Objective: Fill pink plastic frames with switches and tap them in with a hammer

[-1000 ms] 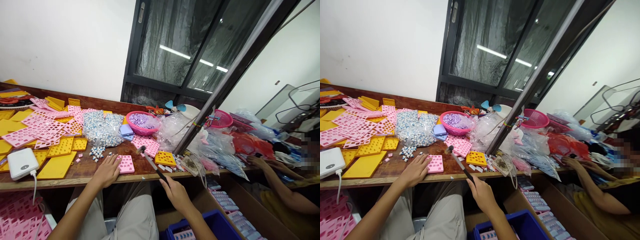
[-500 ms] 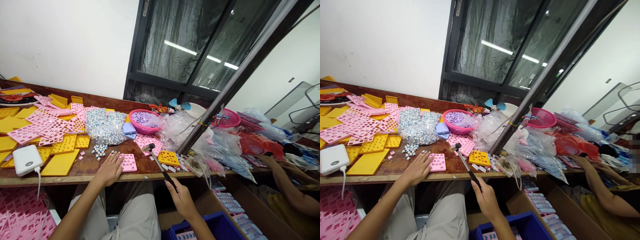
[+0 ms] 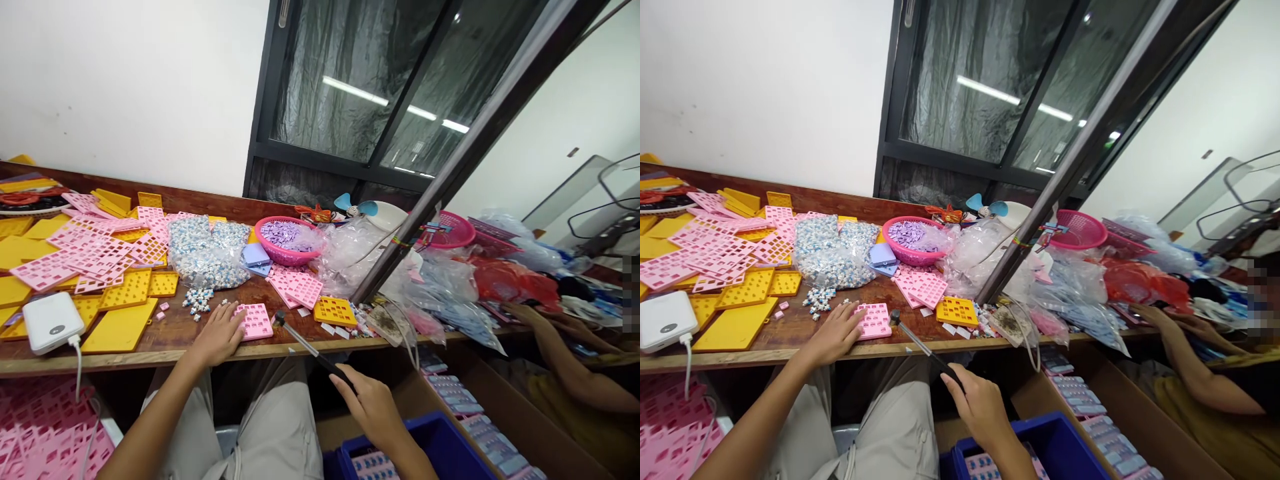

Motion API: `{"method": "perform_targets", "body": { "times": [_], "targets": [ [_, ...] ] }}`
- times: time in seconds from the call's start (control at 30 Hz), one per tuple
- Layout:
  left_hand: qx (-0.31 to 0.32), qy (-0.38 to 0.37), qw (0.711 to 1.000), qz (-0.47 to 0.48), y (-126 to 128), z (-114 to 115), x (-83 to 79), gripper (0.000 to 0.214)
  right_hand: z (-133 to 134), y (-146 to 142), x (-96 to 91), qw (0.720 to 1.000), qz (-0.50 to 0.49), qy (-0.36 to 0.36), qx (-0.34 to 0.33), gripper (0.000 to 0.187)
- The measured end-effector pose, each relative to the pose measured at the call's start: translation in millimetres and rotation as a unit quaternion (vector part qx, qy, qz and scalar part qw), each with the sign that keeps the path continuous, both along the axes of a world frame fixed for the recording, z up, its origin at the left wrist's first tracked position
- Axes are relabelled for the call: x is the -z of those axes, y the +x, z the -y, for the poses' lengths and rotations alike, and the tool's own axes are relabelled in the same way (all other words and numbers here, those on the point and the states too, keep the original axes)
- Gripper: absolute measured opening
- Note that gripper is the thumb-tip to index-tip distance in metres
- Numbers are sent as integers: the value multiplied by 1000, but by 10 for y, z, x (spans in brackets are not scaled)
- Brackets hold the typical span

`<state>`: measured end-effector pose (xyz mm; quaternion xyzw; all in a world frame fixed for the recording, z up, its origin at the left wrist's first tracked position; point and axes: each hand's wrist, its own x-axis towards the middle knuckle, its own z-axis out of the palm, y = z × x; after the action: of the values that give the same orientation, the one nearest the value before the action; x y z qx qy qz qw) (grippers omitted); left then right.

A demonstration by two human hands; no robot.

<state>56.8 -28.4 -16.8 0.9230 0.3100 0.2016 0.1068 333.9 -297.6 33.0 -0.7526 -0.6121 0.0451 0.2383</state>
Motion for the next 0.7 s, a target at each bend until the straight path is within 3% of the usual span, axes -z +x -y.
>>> {"method": "perform_targets", "body": {
  "times": [0.13, 0.33, 0.53, 0.7],
  "targets": [
    [-6, -12, 999, 35, -122, -114, -47, 45, -120, -135, -15, 994, -89, 57, -33, 39],
    [-18, 37, 999, 16, -145, -86, -62, 40, -189, -188, 78, 998, 20, 0, -63, 38],
    [-23, 62, 998, -5, -121, -56, -105, 39, -178, -176, 48, 997, 28, 0, -69, 36],
    [-85, 88, 992, -32, 63, -21, -299, 42, -169, -92, -60, 995, -40, 94, -3, 40]
  ]
}}
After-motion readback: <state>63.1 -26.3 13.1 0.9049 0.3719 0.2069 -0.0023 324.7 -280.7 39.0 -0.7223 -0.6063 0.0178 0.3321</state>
